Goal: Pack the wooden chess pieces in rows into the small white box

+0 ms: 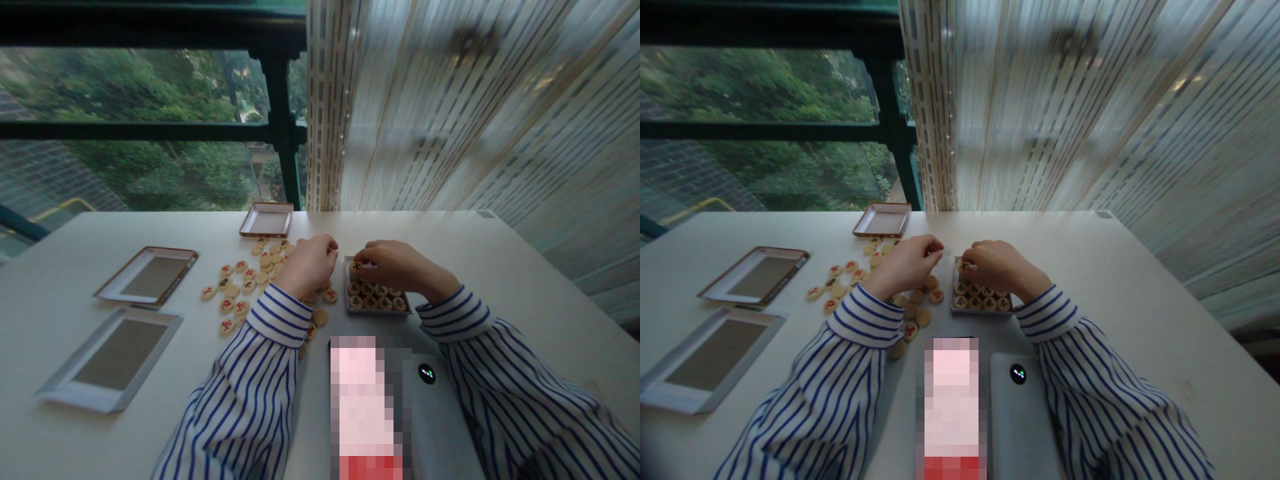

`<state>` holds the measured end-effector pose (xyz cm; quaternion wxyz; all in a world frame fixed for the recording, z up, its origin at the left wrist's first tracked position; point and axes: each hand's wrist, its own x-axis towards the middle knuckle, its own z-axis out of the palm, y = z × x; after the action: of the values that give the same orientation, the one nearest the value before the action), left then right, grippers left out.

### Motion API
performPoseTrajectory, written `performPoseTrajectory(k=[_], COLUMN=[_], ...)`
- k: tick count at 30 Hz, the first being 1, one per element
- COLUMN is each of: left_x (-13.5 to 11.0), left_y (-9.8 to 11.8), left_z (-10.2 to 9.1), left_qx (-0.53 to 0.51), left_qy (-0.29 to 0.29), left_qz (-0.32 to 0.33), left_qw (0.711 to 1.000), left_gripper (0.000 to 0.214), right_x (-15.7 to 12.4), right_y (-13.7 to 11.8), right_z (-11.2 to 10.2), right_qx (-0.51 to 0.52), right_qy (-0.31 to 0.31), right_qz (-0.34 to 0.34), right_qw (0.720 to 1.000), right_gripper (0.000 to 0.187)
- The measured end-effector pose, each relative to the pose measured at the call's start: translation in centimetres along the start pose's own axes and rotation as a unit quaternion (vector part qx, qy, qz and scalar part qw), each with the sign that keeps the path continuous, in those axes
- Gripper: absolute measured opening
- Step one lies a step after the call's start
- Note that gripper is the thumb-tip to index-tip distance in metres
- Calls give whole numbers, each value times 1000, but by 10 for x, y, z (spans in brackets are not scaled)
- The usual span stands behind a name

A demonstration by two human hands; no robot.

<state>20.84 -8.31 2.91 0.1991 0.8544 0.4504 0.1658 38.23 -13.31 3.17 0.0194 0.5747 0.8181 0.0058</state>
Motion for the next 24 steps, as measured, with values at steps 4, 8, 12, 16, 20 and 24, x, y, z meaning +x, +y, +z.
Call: performPoseTrajectory(k=[4, 8, 12, 16, 20, 24], left_x=[0, 0, 0, 0, -1, -1], left_y=[0, -2, -3, -2, -2, -2], left_z=[0, 1, 1, 2, 2, 2], left_qx=[34, 40, 44, 49, 52, 56], left_qy=[-7, -6, -8, -13, -19, -15], left_qz=[-8, -13, -18, -12, -7, 1], left_qw=[999, 999, 999, 999, 998, 998], left_gripper=[25, 27, 28, 28, 28, 28], right_x=[1, 2, 2, 3, 3, 4], right_y=[0, 2, 3, 3, 3, 3], right_z=[5, 10, 12, 12, 12, 14], right_qx=[-7, -15, -20, -22, -19, -18], right_qy=[-9, -11, -12, -11, -9, -10], right_qz=[-12, -20, -27, -24, -30, -28], right_qw=[1000, 1000, 999, 999, 999, 999], right_gripper=[33, 34, 33, 32, 34, 33])
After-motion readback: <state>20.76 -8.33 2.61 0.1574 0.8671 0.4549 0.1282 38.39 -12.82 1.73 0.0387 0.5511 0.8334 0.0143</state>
